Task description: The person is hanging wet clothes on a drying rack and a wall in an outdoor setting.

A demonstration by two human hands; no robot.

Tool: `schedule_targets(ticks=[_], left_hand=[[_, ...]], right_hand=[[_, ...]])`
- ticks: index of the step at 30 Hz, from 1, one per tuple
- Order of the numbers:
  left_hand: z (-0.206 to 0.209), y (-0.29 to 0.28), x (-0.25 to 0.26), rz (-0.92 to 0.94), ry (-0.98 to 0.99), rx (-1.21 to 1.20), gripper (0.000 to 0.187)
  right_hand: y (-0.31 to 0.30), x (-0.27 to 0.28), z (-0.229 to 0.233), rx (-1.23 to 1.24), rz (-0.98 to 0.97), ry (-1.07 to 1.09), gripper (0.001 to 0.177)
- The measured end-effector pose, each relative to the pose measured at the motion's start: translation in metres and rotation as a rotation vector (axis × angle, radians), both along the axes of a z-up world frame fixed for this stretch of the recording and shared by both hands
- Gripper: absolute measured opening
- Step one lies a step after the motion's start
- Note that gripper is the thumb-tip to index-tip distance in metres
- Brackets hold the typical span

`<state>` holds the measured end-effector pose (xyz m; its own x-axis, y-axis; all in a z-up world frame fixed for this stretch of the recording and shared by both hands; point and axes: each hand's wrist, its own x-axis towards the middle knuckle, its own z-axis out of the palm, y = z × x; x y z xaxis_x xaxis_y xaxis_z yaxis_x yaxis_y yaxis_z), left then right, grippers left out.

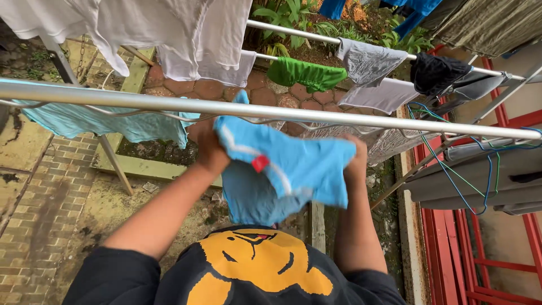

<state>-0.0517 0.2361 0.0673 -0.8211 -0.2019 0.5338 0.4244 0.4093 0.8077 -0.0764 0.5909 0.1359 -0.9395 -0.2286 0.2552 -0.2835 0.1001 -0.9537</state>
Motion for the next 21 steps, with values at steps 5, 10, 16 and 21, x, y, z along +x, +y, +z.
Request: schedule_targets(ticks=[5,10,16,21], left_hand=[[0.040,-0.039,-0.074,0.571,0.169,-0.461,0.075],[0.017,-0.043,-0.038,0.180,-0.156,-0.297,0.038],[-0.021,-0.032,-0.025,0.293,-0.057,-0.471,0.048],[-0.038,-0.030,-0.038,0.333,-0.279,-0.178,0.035]], right_hand=[[-0.033,-0.106,-0.075,-0.564,-0.411,-0.357,0.016],[-0.011,-0.105,-0.099,-0.235,-0.365,-0.215,0.019],[-0.002,-0.114,-0.104,-0.340,-0.318,-0.182,0.014],[-0.029,-0.111,-0.061,-0.074,-0.523,0.008,0.016]])
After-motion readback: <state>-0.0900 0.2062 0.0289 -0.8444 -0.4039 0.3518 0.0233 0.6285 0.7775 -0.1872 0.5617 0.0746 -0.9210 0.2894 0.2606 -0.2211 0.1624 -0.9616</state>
